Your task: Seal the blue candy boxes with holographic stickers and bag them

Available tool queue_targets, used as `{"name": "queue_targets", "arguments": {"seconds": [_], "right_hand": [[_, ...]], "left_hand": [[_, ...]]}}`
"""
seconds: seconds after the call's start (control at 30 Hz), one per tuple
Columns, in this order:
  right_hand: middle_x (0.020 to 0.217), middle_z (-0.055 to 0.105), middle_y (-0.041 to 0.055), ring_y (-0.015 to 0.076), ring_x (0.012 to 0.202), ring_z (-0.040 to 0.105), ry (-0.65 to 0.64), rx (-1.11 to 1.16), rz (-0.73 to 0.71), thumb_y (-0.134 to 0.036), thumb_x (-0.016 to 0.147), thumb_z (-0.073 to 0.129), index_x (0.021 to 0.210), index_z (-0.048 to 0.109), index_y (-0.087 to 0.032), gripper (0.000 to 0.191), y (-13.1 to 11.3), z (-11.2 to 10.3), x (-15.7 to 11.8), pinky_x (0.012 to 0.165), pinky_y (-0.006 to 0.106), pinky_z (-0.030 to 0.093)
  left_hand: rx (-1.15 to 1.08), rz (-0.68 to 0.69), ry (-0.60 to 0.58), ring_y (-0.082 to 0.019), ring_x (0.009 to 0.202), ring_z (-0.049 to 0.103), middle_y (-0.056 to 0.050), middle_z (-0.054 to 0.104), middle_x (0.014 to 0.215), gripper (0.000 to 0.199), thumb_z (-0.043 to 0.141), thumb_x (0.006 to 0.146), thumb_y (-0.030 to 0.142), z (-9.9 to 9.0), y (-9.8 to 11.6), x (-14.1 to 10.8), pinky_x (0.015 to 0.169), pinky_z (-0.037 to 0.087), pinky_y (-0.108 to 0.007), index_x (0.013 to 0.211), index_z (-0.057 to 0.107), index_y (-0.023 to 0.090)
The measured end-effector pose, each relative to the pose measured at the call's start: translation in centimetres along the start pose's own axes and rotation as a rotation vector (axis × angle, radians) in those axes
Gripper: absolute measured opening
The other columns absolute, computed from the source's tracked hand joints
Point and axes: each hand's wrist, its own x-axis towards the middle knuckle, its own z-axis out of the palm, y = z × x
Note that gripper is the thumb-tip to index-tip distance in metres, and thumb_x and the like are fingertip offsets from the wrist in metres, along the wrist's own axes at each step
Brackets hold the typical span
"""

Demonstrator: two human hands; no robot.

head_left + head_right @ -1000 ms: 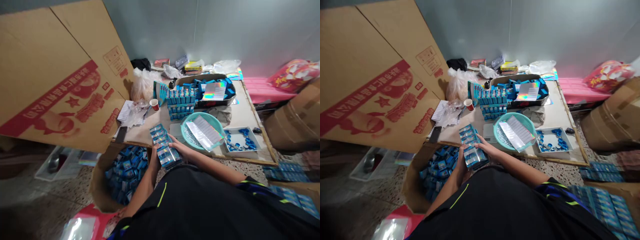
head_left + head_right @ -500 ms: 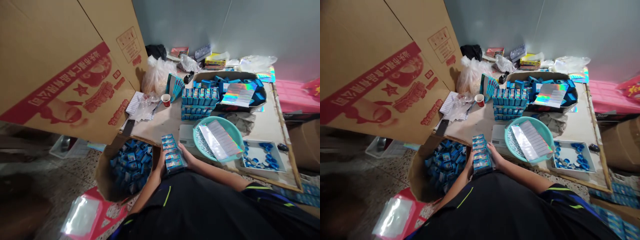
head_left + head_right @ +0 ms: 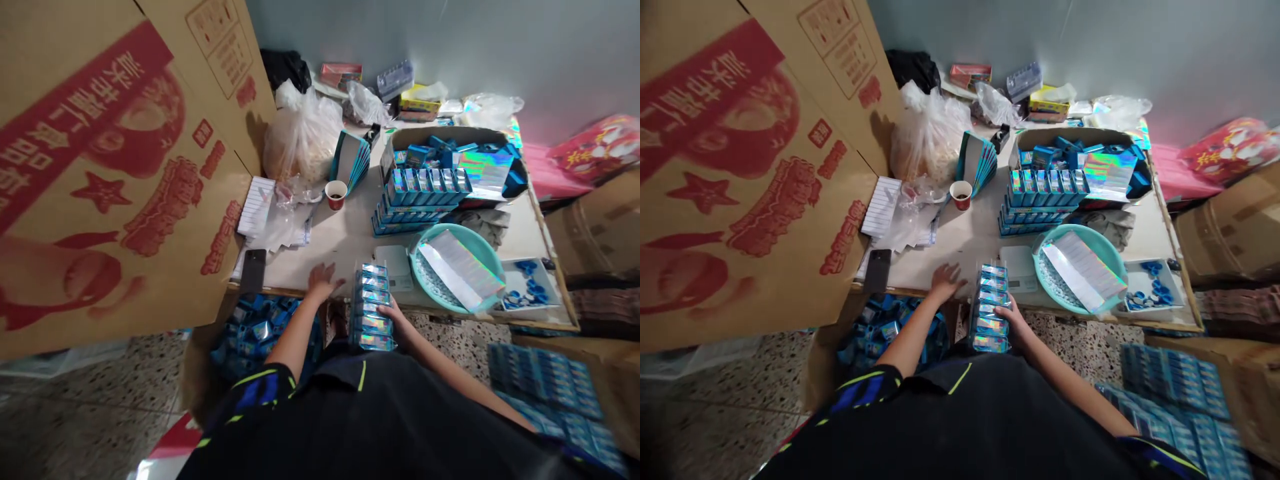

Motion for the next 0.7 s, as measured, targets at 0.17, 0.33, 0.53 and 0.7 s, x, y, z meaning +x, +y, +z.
{"name": "queue_targets", "arguments": {"seconds": [0.17, 0.33, 0.53, 0.7], "right_hand": [[0.117, 0.072, 0.0087, 0.0350, 0.103, 0.072, 0.047, 0.006, 0.030, -0.036, 0.069, 0.084, 0.143, 0.043, -0.028, 0.085, -0.2, 1.0, -0.1, 0.087, 0.050, 0.059], [0.113, 0.073, 0.0087, 0.0345, 0.096, 0.074, 0.081, -0.043, -0.003, -0.039, 0.071, 0.083, 0.140, 0.044, -0.027, 0.080, 0.2, 1.1, 1.6, 0.082, 0.051, 0.061], [0.105, 0.074, 0.0082, 0.0328, 0.091, 0.075, 0.090, -0.132, -0.027, -0.037, 0.062, 0.085, 0.132, 0.049, -0.023, 0.079, 0.4, 2.9, 8.0, 0.078, 0.049, 0.063], [0.111, 0.074, 0.0021, 0.0253, 0.098, 0.073, 0.106, -0.234, -0.075, -0.035, 0.065, 0.080, 0.127, 0.055, -0.028, 0.068, 1.5, 6.4, 13.5, 0.084, 0.040, 0.062]], "left_hand": [[0.254, 0.146, 0.023, -0.033, 0.154, 0.023, -0.012, 0.056, 0.147, 0.024, 0.082, 0.075, 0.022, 0.1, -1.5, 1.5, 0.124, 0.016, -0.048, 0.098, 0.075, 0.017], [0.400, 0.179, 0.113, -0.030, 0.134, 0.051, -0.011, 0.070, 0.124, 0.016, 0.070, 0.082, 0.011, -3.6, -2.5, 1.5, 0.120, 0.027, -0.051, 0.096, 0.073, 0.018], [0.462, 0.099, 0.359, -0.036, 0.125, 0.058, -0.018, 0.068, 0.122, 0.051, 0.065, 0.071, 0.006, -9.8, -2.9, -1.0, 0.117, 0.034, -0.049, 0.122, 0.066, 0.016], [0.395, 0.015, 0.534, -0.033, 0.118, 0.064, -0.017, 0.070, 0.119, 0.038, 0.052, 0.085, 0.018, -10.9, -3.0, -3.1, 0.106, 0.045, -0.045, 0.121, 0.064, 0.016]]}}
